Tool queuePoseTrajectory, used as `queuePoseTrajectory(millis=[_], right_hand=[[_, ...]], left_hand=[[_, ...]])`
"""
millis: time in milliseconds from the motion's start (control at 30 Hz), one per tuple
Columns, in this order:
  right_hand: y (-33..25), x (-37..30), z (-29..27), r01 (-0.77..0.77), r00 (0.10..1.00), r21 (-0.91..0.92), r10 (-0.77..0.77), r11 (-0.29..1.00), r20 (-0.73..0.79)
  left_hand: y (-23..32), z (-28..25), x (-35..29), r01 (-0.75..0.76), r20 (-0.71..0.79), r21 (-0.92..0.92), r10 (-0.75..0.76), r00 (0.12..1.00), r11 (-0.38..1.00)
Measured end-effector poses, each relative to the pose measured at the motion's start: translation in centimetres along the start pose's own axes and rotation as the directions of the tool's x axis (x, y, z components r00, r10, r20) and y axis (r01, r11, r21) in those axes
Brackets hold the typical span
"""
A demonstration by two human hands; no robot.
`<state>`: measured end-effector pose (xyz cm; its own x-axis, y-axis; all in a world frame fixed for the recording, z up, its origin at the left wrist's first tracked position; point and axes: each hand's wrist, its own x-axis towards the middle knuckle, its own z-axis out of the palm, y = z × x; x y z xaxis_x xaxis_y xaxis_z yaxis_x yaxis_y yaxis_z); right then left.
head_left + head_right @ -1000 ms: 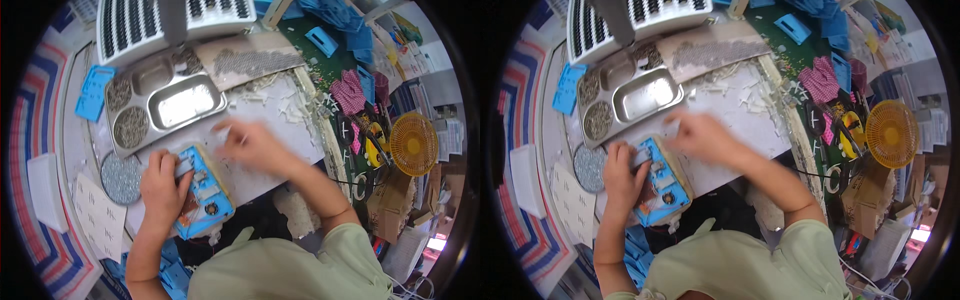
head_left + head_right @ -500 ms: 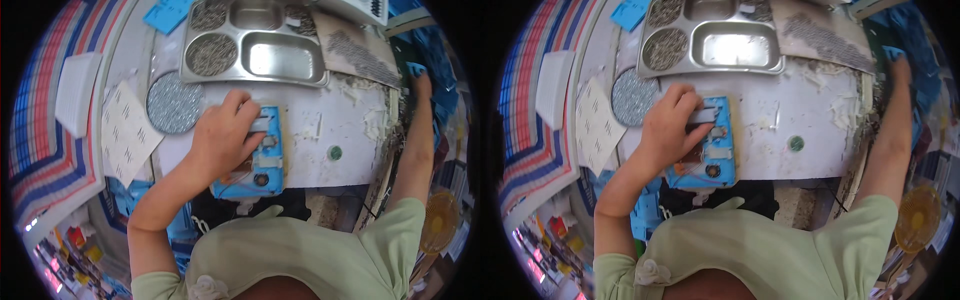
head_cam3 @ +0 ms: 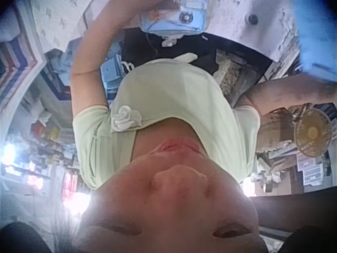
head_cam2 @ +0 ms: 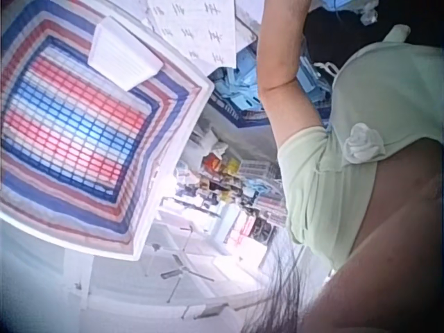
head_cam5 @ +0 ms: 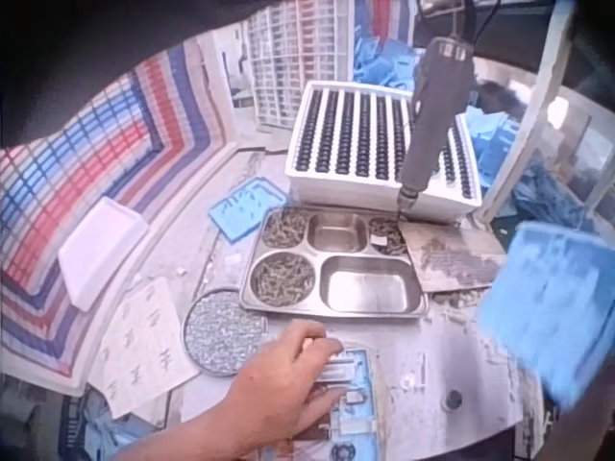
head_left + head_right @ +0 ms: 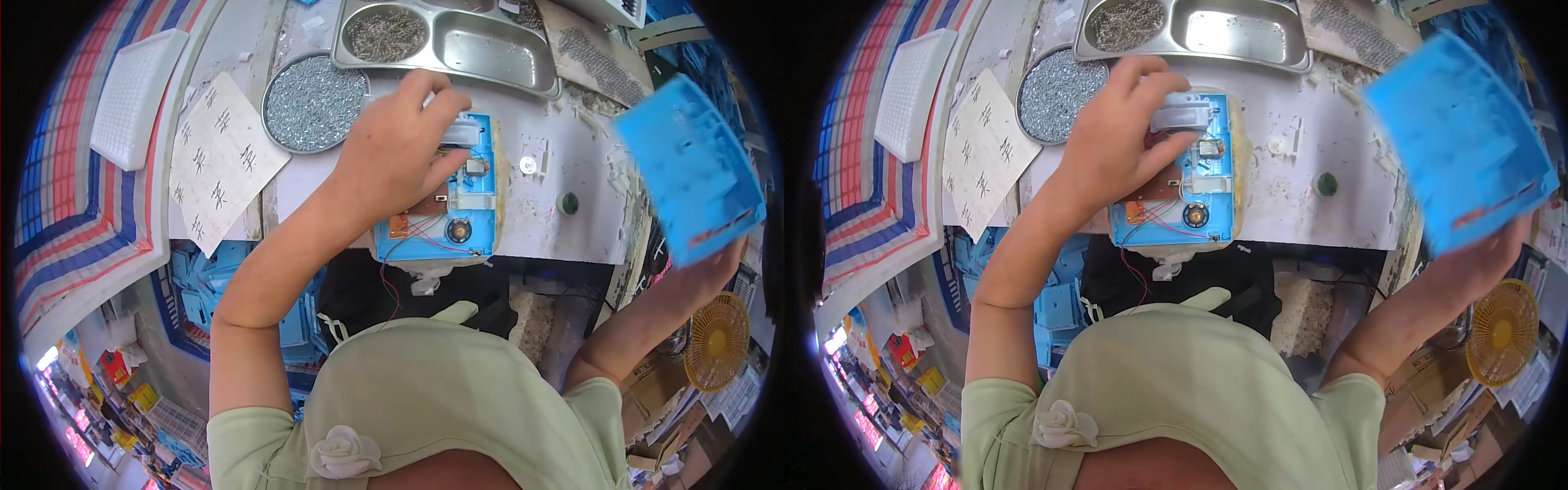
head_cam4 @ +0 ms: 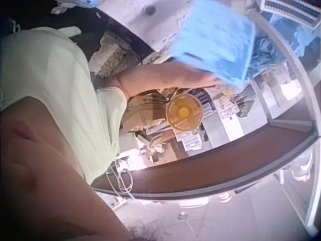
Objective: The recorder assembles electronic components by soldering wires and screwing parts together into a blue plastic housing.
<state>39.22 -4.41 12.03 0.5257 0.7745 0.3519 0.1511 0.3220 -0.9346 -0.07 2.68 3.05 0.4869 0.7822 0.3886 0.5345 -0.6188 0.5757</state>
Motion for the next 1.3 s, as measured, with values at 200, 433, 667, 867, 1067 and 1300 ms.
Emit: queuePoseTrajectory(millis=[200,433,667,867,1067,1300], right_hand=[[-1.4,-8.1,14.9,-0.137,0.946,0.228,0.060,0.964,0.317],[1.9,-5.6,16.7,0.021,0.659,-0.111,0.069,0.994,0.749],[1.9,-13.3,12.6,0.108,0.728,-0.534,0.299,0.839,0.617],[4.5,-14.4,12.4,0.194,0.704,-0.609,0.323,0.769,0.633],[5.6,-13.3,13.4,0.140,0.640,-0.561,0.357,0.816,0.680],[5.8,-14.0,11.9,-0.064,0.631,-0.512,0.432,0.857,0.644]], left_hand=[[1.8,-1.7,1.6,-0.300,-0.251,0.013,0.294,0.922,0.954],[2.8,-6.1,-0.4,0.320,0.159,-0.885,-0.426,0.890,0.338],[2.6,-3.1,-5.0,0.405,0.101,-0.242,-0.392,0.914,0.882],[2.4,-0.7,-6.7,0.309,-0.011,-0.035,-0.309,0.951,0.951],[2.1,-1.2,-7.1,0.364,-0.015,0.010,-0.364,0.931,0.931],[3.1,-0.9,-7.3,0.357,-0.003,0.039,-0.357,0.934,0.933]])
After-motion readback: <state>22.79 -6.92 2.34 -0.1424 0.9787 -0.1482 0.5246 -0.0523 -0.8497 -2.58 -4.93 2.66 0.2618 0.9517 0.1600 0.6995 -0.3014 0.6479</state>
